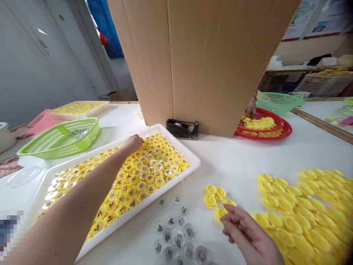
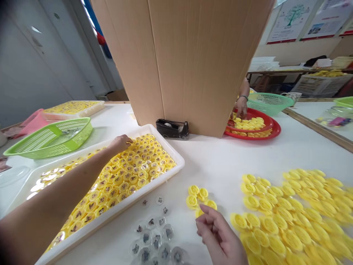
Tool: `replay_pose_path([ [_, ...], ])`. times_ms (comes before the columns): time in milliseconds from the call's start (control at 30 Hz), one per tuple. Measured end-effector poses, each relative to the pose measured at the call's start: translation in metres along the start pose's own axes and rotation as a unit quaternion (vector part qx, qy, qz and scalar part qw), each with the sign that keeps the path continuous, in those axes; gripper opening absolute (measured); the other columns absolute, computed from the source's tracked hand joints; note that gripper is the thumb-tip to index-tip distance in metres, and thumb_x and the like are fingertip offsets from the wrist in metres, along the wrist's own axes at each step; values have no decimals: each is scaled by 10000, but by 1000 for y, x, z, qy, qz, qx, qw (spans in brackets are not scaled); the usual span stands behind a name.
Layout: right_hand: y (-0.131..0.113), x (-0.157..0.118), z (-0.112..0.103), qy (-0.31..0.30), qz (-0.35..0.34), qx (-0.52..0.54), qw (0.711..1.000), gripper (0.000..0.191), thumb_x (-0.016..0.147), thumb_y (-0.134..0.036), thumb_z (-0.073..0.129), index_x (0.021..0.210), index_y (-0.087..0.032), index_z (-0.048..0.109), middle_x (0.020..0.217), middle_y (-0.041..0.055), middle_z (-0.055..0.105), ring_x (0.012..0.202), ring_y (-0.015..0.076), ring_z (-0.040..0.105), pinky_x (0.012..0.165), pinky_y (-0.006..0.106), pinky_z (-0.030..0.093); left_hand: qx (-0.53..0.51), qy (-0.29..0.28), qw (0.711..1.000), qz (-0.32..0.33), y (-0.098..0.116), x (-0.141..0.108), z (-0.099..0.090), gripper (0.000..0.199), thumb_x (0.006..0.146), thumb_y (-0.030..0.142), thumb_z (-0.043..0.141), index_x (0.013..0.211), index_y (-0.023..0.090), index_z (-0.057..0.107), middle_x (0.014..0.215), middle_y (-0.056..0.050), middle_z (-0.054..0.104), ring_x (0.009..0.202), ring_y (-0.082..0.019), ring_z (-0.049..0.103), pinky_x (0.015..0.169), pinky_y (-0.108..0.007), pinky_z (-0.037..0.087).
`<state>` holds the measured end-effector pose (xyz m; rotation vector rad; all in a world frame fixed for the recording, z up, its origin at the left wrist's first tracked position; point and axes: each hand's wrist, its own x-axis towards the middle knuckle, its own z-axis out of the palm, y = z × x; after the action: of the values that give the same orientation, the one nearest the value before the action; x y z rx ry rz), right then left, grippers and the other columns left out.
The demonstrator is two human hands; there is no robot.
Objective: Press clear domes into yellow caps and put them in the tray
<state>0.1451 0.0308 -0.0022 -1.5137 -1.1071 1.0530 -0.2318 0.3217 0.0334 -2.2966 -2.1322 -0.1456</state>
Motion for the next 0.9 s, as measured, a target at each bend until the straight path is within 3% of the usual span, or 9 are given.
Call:
replay_pose_path([
  [133,1,6,-14,59,-11,-72,996,334,809,-421,558,1073,-217,582,870,39,634,769,174,621,690,274,527,1,5,1000,-11,5,-7,-11,338,774,246,514,1057,173,686,1079,-122,631,951,-291,602,824,-353,464],
  [233,-2,14,-19,52,-65,-201,976,251,822,-305,532,1047,-211,591,958,54,600,800,171,607,694,282,511,-22,34,999,7,31,-31,-31,414,797,322,503,1171,191,623,1173,-111,594,925,-271,610,826,-355,467],
  [333,-11,29,-23,-11,-131,-346,929,274,806,-143,492,1056,-192,593,1036,72,568,825,173,600,713,291,490,-115,104,985,73,77,-87,-55,355,796,353,518,1097,223,656,1122,-51,626,778,-183,625,807,-299,475],
  [433,-19,44,-29,-63,-153,-464,870,350,780,-14,408,1001,-183,620,1031,82,573,920,198,587,775,309,458,-213,111,960,145,124,-163,-67,296,810,382,522,1016,236,678,996,-30,663,717,-153,614,697,-258,490],
  [500,-20,50,-33,-92,-154,-499,848,401,743,31,401,995,-188,623,1032,80,583,981,208,568,801,307,439,-276,81,942,173,148,-208,-60,276,831,361,509,1012,231,671,955,-31,668,713,-140,611,659,-240,488],
  [600,-14,54,-37,-115,-153,-506,841,382,718,8,465,1009,-194,608,1035,67,598,981,201,565,802,292,425,-357,0,924,138,168,-250,-35,248,835,314,504,1002,226,664,908,-32,674,714,-137,612,617,-230,483],
  [733,-2,55,-37,-102,-152,-500,846,218,745,-75,497,906,-189,591,969,52,608,843,172,579,712,277,423,-411,-58,907,65,177,-260,-3,202,793,261,536,927,233,685,861,-28,682,707,-150,609,647,-256,481],
  [900,5,50,-38,-88,-159,-480,858,139,732,-94,510,815,-196,555,859,21,610,737,148,582,661,261,435,-473,-52,879,19,178,-252,10,163,753,296,597,869,266,707,777,-33,686,666,-182,601,602,-275,458],
])
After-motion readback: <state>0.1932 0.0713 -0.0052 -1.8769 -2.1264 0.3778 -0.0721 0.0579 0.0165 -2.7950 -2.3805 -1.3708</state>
